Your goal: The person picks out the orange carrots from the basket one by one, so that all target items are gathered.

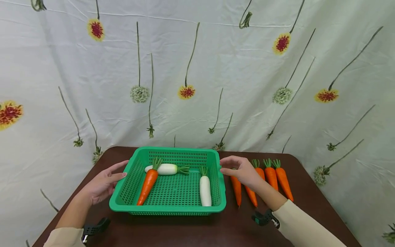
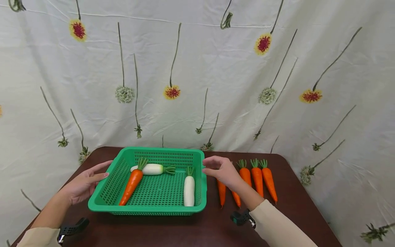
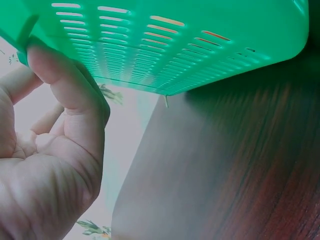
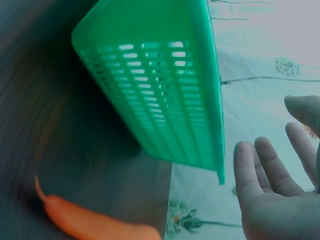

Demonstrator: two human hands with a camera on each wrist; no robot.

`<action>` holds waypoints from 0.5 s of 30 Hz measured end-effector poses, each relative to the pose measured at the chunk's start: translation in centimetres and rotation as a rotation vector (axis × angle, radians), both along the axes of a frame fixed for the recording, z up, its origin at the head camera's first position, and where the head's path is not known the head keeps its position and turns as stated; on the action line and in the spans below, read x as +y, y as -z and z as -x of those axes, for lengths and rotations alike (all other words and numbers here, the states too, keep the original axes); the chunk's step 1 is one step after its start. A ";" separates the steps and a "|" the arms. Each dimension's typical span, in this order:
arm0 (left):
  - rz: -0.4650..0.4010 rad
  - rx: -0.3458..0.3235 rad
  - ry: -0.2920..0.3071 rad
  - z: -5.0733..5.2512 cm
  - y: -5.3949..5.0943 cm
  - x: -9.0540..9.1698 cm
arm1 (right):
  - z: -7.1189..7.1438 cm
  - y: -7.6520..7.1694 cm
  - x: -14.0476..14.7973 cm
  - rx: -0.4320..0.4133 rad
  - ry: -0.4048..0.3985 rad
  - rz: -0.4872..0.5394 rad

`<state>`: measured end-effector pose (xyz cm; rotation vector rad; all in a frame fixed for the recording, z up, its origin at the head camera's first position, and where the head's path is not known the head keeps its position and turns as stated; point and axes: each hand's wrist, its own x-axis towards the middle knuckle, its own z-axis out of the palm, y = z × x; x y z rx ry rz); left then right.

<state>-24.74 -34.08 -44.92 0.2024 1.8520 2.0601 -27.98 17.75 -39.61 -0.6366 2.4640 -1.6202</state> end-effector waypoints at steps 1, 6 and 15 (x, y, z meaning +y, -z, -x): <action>0.002 0.003 -0.003 0.0 0.1 0.0 | 0.0 0.0 -0.2 -0.005 -0.016 -0.010; 0.017 0.013 -0.019 0.2 0.4 -0.1 | 0.3 0.0 -1.3 -0.046 -0.106 -0.026; 0.018 0.017 -0.040 0.4 0.4 0.1 | 0.7 -0.7 -3.1 -0.093 -0.158 -0.047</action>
